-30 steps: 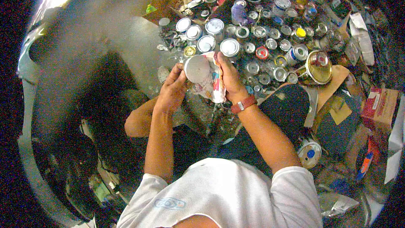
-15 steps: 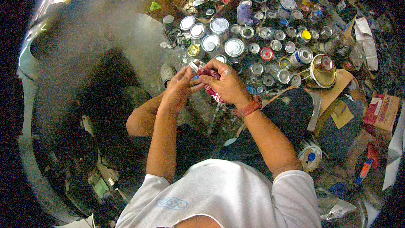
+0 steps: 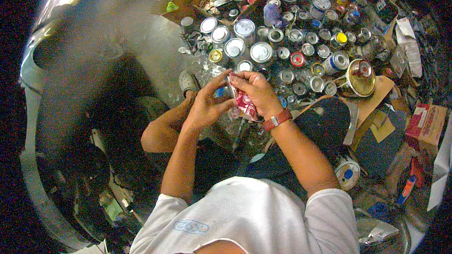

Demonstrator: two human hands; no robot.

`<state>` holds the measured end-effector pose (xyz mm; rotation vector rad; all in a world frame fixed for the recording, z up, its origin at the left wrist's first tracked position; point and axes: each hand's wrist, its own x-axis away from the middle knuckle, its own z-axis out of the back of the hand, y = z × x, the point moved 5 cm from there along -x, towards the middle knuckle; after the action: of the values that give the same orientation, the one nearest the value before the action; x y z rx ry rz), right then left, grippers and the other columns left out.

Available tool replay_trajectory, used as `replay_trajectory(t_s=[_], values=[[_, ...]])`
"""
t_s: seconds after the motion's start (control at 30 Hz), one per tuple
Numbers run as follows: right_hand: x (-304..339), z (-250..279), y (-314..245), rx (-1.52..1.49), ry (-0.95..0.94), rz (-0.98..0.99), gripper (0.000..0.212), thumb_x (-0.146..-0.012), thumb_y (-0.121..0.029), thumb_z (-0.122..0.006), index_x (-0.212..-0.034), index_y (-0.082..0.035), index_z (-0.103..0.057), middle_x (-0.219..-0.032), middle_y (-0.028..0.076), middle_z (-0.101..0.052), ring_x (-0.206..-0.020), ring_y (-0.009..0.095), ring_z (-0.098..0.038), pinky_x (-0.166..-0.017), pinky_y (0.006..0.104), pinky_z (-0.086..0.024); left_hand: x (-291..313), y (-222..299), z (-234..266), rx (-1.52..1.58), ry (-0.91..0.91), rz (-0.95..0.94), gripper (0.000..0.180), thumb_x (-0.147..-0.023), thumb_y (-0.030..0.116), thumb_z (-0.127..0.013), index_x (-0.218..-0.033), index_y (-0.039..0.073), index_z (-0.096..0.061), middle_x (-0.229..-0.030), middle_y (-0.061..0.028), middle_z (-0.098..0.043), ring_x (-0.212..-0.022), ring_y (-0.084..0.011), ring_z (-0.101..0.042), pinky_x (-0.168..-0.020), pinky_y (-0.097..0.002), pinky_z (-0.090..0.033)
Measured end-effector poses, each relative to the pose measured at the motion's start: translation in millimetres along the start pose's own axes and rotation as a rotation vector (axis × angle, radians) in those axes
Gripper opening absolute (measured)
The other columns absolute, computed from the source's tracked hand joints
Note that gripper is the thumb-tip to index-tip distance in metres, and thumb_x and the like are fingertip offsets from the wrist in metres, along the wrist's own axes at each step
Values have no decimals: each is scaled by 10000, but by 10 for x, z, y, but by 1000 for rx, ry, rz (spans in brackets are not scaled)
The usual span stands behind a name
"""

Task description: The person sits on the floor and wipes the rims of several paint cans with a cloth. They handle multiple cans one at a time, wiping the edges and lids, then place them back among the pile. The person stands and walks away at the end.

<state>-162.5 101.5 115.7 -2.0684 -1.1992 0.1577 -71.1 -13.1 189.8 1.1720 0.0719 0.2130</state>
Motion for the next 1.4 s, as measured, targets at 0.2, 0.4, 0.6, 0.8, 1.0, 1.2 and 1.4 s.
replay_trajectory(t_s=[0.2, 0.4, 0.6, 0.8, 1.0, 1.2, 1.4], values=[[-59, 236, -177, 373, 445, 245, 231, -972, -202, -753, -1016, -46, -589, -936, 72, -721, -761, 138, -681, -674, 298, -548, 42, -242, -86, 486, 61, 175, 734, -827, 105, -829, -1480, -4, -511, -1408, -127, -596, -1234, -242, -610, -1037, -402, -516], [47, -146, -281, 765, -11, 433, 256, -988, -77, -629, -1238, -31, -661, -1185, 121, -727, -1068, 206, -699, -964, 351, -538, -177, -401, -24, 770, 175, 362, 537, -956, 223, -676, -1439, 21, -553, -1211, -84, -696, -1090, -203, -694, -908, -364, -600], [118, -54, -382, 1100, 128, 277, 297, -991, -41, -572, -1288, -40, -574, -1152, 143, -748, -1014, 193, -728, -934, 357, -561, -301, -364, 23, 575, 107, 373, 562, -929, 194, -716, -1426, -18, -567, -1276, -126, -681, -1092, -202, -690, -893, -366, -604], [-42, 575, -383, 374, 355, 157, 283, -993, -40, -559, -1276, -29, -576, -1055, 134, -751, -895, 163, -732, -755, 298, -600, -307, -797, -150, 86, 239, 293, 670, -828, 185, -805, -1413, -46, -573, -1329, -179, -665, -1129, -262, -685, -946, -375, -575], [-4, 943, -520, 29, 655, 440, 234, -994, -26, -547, -1222, -36, -599, -1023, 109, -728, -834, 178, -730, -720, 308, -609, 68, -1457, -1076, -733, -282, 89, 751, -685, 169, -884, -1387, 143, -619, -1459, -179, -526, -1251, -394, -591, -1059, -448, -530], [-54, 873, -441, 118, 609, 423, 188, -1012, -58, -580, -1199, -44, -604, -995, 99, -739, -789, 138, -719, -654, 280, -593, 108, -1915, -1704, -1056, -633, 108, 675, -832, 145, -746, -1472, 117, -532, -1533, -162, -461, -1307, -359, -540, -1030, -421, -546], [-66, 793, -483, -16, 611, 327, 234, -1026, -126, -624, -1243, -41, -612, -1082, 95, -725, -885, 134, -715, -746, 281, -588, 168, -2007, -1817, -988, -572, 88, 360, -986, 210, -568, -1333, 131, -623, -1452, -120, -494, -1231, -352, -557, -981, -437, -546]])
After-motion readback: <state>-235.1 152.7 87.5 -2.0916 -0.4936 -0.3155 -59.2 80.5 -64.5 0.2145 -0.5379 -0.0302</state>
